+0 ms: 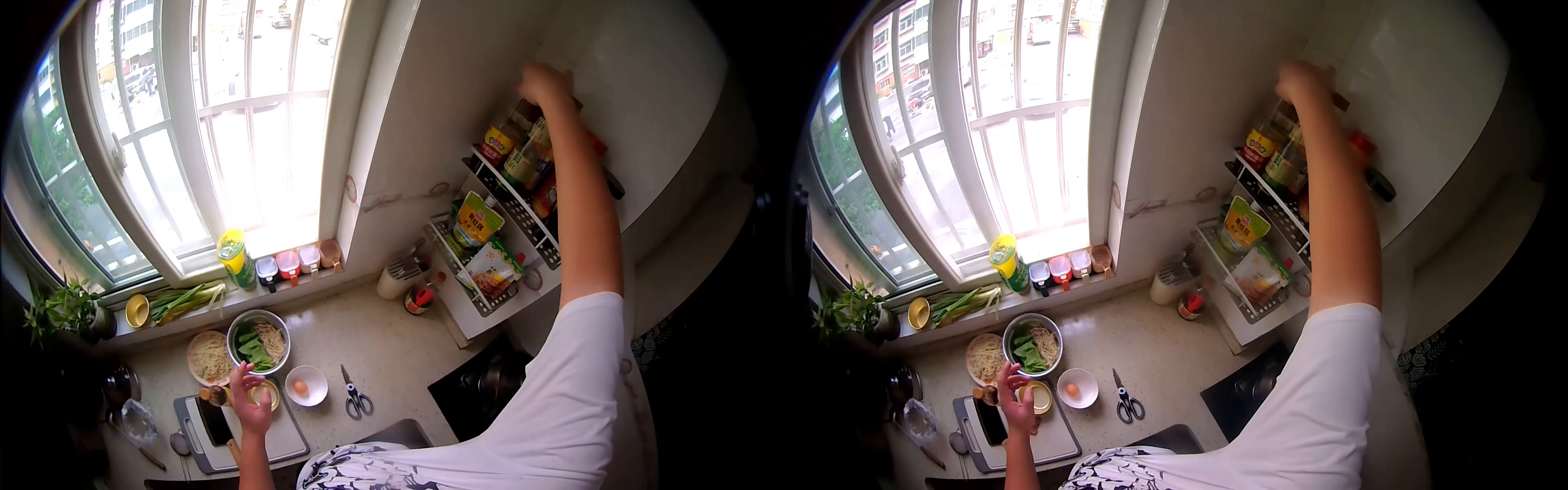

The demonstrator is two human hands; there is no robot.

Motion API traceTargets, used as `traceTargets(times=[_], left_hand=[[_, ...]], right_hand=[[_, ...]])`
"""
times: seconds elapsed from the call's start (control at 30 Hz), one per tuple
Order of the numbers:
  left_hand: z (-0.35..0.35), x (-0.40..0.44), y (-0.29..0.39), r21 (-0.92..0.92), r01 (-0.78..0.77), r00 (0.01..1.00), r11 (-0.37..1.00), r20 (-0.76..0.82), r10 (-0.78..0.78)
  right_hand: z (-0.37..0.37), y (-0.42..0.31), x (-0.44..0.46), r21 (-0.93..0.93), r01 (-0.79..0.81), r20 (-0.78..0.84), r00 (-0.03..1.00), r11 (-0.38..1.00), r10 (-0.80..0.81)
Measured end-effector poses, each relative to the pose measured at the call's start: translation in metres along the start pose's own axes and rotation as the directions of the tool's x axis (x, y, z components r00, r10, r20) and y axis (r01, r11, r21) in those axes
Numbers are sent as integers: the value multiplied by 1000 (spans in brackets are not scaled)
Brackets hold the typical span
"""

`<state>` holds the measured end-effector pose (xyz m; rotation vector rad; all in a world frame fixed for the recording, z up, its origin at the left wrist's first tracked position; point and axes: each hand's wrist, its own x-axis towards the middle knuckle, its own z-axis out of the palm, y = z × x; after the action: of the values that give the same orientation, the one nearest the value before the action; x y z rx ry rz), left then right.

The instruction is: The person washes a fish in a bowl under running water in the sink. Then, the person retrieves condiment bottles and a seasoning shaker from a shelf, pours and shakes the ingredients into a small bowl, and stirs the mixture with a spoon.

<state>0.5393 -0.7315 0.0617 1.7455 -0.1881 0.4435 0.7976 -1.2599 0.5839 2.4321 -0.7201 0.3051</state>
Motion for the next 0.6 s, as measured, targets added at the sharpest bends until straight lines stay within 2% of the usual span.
traceTargets(times=[0.13, 0.17, 0.23, 0.33, 0.4, 0.43, 0.5, 0.57, 0.6], left_hand=[[7, 0, -4, -7, 27, 1000, 1000, -7, -27], [7, 1, -4, -4, 34, 999, 999, -10, -34], [9, 3, 0, -24, 22, 1000, 999, -11, -22], [10, 5, 6, -41, 11, 1000, 999, -13, -11], [8, 4, 7, -57, 12, 1000, 998, -14, -13], [7, 4, 5, -63, 8, 1000, 998, -15, -9], [3, 4, 8, -47, 5, 1000, 999, -8, -6], [-5, 1, 7, -108, 49, 998, 993, -31, -52], [-12, -3, 5, -106, 64, 997, 992, -38, -68]], right_hand=[[4, -2, 6, 2, 28, -108, 994, 1000, -28], [5, -1, 6, 28, 37, -206, 978, 999, -30], [1, -2, 3, 81, 61, -397, 917, 995, -24], [-30, 4, -24, 223, 123, -656, 753, 967, 56], [-67, -3, -68, 441, 337, -727, 678, 832, 111], [-80, -9, -91, 529, 447, -749, 646, 721, 149], [-83, -18, -124, 500, 663, -841, 524, 557, 130], [-48, -20, -116, 535, 698, -808, 588, 476, 46], [-38, -32, -130, 571, 735, -787, 617, 365, -11]])
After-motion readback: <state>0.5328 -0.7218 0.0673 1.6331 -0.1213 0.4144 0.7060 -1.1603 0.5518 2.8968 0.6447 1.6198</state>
